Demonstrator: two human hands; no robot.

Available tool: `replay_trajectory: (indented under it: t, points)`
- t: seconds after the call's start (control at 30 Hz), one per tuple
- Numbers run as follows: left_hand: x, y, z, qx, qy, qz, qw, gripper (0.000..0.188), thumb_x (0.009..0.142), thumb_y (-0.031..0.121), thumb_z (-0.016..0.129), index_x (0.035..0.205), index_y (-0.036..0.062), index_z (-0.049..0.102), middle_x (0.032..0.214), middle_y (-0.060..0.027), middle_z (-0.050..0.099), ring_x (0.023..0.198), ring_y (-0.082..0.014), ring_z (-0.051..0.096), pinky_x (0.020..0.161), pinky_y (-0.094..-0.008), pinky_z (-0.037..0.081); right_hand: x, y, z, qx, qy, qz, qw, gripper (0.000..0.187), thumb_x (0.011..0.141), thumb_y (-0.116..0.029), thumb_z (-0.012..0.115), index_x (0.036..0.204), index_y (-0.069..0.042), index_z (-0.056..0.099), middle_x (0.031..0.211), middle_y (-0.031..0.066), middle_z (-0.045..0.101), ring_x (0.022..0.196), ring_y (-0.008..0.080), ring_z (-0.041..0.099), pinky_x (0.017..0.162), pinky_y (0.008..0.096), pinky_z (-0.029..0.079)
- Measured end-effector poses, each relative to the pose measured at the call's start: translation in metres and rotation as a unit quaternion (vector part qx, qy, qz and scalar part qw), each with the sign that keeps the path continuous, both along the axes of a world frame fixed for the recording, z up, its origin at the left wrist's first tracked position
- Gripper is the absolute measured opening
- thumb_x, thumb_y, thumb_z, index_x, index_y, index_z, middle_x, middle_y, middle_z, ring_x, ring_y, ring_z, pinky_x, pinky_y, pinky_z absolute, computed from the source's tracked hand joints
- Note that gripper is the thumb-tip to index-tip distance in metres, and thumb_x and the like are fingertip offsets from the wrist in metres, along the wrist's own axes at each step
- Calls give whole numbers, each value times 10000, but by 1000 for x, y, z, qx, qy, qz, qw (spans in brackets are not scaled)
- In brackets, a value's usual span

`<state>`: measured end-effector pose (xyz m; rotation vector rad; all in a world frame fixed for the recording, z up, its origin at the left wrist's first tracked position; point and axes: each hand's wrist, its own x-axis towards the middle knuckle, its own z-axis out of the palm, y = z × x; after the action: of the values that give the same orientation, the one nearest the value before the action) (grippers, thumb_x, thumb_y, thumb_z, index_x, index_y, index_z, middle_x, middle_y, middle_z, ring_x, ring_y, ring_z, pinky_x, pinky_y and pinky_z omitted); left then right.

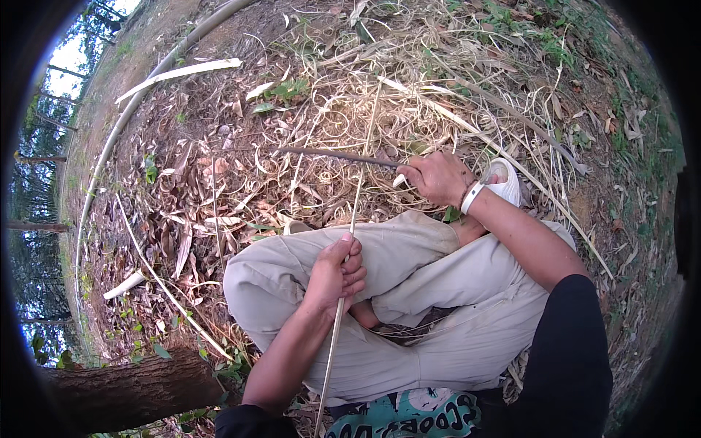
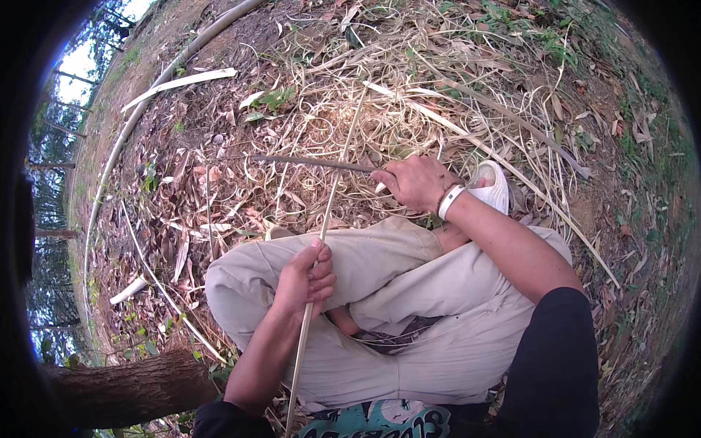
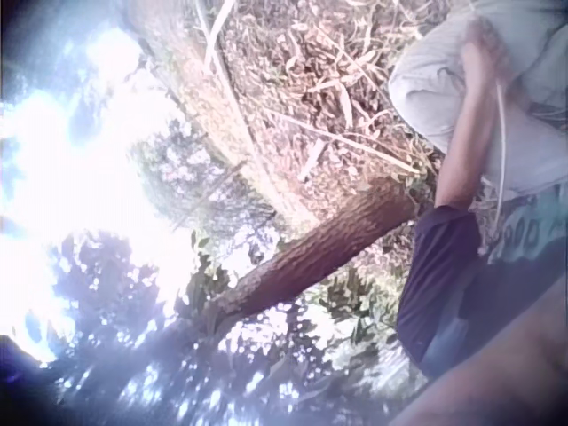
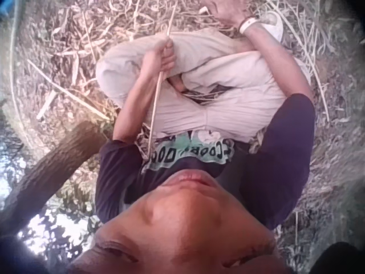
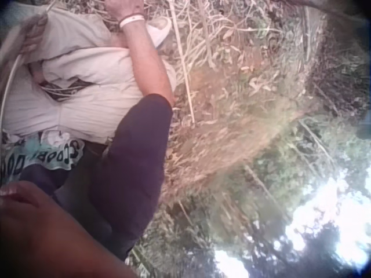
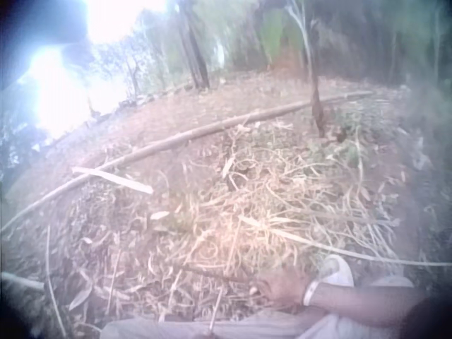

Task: The person sits cross-legged on the ground in a wooded area and uses a large machete to shave and smooth a long, thin bamboo stick. They hold the stick with one hand and repeatedly scrape the blade along its length to remove the outer layer, occasionally rotating the stick to work on different sides.

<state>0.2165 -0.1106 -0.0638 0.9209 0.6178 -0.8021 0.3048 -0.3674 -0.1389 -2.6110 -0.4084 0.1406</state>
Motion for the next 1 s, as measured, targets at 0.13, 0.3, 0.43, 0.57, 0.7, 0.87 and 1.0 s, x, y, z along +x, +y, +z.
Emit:
replay_trajectory:
  t: [0.13,0.3,0.43,0.57,0.7,0.87,1.0]
  points:
    - [7,-2,3,-8,-6,2,1000,303,1043,329,450,826,120,423,557,81,268,401,-29,207,313,-196,165,-10,13,18,-42,-61,27,997,547,992,-551,413,857,-79,654,586,178,618,594,385,658,546,489,531]
    - [-5,2,1,-13,5,-25,1000,306,1044,333,443,827,119,428,556,81,277,401,-29,208,317,-194,167,11,-17,-18,-11,-54,-20,998,485,998,-496,434,803,-81,591,590,174,596,559,390,621,531,483,502]
    - [1,2,6,-11,-4,-10,1000,306,1047,332,432,830,117,429,558,80,277,401,-28,207,317,-187,171,-4,8,16,-38,-20,21,999,559,990,-548,413,888,-42,626,623,185,632,617,418,651,586,493,534]
    - [-8,4,7,-12,11,-30,999,309,1052,330,421,826,119,419,559,82,268,403,-23,201,311,-189,166,5,-13,-4,-81,-39,14,996,568,984,-563,420,845,-62,647,640,160,649,609,375,666,564,469,546]
    - [0,4,11,-21,-7,-8,1000,313,1051,340,420,825,124,415,559,83,264,401,-23,194,307,-190,163,20,-10,15,-77,-2,-41,996,593,994,-563,394,824,-69,674,690,189,665,641,390,667,611,484,547]
    - [-12,15,13,-37,8,-25,999,316,1050,352,423,837,118,417,554,78,270,400,-30,213,313,-198,187,10,-18,0,-82,-49,35,995,580,990,-552,406,827,-61,669,656,197,649,660,391,668,621,486,543]
    - [-9,17,19,-23,3,-17,1000,322,1048,362,429,836,120,415,560,78,274,403,-27,210,316,-196,185,22,-7,19,-84,6,-21,996,616,996,-563,370,851,-54,685,649,182,652,665,399,671,663,505,548]
